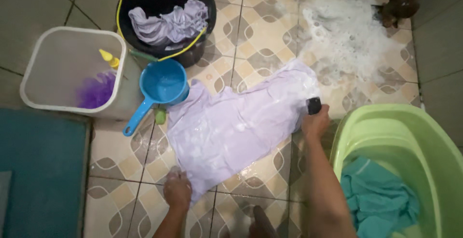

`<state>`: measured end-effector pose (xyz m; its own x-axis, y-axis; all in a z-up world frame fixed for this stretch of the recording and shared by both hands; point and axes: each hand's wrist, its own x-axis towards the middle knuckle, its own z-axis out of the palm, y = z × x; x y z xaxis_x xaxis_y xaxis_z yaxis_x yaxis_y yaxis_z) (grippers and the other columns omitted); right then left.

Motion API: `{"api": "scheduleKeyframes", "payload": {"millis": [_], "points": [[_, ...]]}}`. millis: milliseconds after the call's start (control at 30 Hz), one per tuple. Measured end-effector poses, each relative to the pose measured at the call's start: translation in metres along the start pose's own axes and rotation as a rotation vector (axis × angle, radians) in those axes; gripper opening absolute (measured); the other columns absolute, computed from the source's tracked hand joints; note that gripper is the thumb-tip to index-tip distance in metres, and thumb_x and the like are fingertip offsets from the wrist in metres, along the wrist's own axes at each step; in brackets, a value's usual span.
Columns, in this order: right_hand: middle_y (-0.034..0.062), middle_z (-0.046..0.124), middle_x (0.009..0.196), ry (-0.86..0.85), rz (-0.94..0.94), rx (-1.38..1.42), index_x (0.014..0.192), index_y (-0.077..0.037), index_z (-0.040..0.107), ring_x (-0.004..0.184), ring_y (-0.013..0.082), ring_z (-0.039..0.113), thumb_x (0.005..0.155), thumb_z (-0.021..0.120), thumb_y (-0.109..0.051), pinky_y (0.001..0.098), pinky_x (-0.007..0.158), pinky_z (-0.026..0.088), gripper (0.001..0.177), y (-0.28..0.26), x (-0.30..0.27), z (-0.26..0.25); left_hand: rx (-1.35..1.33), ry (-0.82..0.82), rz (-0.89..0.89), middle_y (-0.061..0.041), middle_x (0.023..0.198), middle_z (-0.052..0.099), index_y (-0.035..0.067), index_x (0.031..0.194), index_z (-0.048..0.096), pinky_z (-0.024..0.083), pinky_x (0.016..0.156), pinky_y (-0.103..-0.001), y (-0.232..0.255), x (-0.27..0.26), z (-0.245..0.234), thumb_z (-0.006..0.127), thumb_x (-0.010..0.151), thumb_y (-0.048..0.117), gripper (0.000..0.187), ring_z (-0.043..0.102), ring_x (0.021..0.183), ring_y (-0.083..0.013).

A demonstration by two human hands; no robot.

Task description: The person hand washes a light purple shirt on a tiled floor using a bar of soap and water from a blue scoop. They scrub the shirt, rinse it, and then place it in a black bucket. The person then rinses a green basin and begins washing a teal shirt.

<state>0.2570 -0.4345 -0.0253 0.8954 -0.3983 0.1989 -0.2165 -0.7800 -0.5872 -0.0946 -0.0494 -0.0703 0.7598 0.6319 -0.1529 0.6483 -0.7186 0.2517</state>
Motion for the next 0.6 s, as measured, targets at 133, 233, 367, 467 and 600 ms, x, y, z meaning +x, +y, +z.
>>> {"api": "scheduleKeyframes", "payload": {"millis": [133, 233, 367, 467, 600], "points": [[0.0227, 0.07, 0.095, 0.1, -0.113, 0.163, 0.11, -0.005, 0.058, 0.091, 0.0452, 0.067, 0.079, 0.078, -0.008, 0.0522, 0.079, 0.051, 0.037, -0.058, 0.01, -0.042, -0.739, 0.183, 0.026, -0.019, 0.094, 0.071, -0.004, 0.104, 0.064, 0.057, 0.066, -0.041, 0.024, 0.003, -0.061, 0.059, 0.089, 0.018, 0.027, 0.069, 0.076, -0.0356], [0.0179, 0.072, 0.095, 0.218, -0.113, 0.358, 0.112, -0.006, 0.057, 0.089, 0.0368, 0.072, 0.086, 0.071, -0.005, 0.0454, 0.081, 0.055, 0.031, -0.09, 0.039, -0.065, -0.536, 0.208, -0.163, -0.026, 0.088, 0.068, -0.004, 0.098, 0.066, 0.051, 0.078, -0.048, 0.039, 0.012, -0.092, 0.059, 0.101, 0.016, 0.021, 0.065, 0.08, -0.041], [0.0169, 0.067, 0.113, 0.297, -0.192, 0.528, 0.128, 0.001, 0.055, 0.101, 0.0286, 0.067, 0.088, 0.074, 0.007, 0.0407, 0.092, 0.057, 0.045, -0.088, 0.074, -0.093, -0.473, 0.422, 0.078, -0.028, 0.1, 0.065, -0.002, 0.105, 0.062, 0.049, 0.085, -0.051, 0.027, 0.059, -0.108, 0.06, 0.108, 0.022, 0.024, 0.063, 0.093, -0.0448], [0.0111, 0.064, 0.128, 0.361, 0.014, 0.603, 0.146, -0.001, 0.042, 0.112, 0.0241, 0.069, 0.085, 0.067, 0.009, 0.0354, 0.098, 0.057, 0.066, -0.076, 0.096, -0.117, -0.504, 0.03, 0.168, -0.025, 0.108, 0.07, 0.004, 0.114, 0.064, 0.051, 0.091, -0.047, 0.021, 0.083, -0.15, 0.063, 0.104, 0.027, 0.026, 0.066, 0.102, -0.0389], [0.0174, 0.06, 0.143, 0.524, -0.189, 0.565, 0.15, 0.0, 0.043, 0.131, 0.0305, 0.066, 0.096, 0.071, 0.014, 0.0397, 0.117, 0.051, 0.063, -0.059, 0.143, -0.144, -0.996, -0.713, 0.165, -0.012, 0.133, 0.064, 0.01, 0.147, 0.047, 0.055, 0.096, -0.044, -0.001, 0.086, -0.242, 0.091, 0.067, 0.012, 0.09, 0.064, 0.119, -0.0298]]}}
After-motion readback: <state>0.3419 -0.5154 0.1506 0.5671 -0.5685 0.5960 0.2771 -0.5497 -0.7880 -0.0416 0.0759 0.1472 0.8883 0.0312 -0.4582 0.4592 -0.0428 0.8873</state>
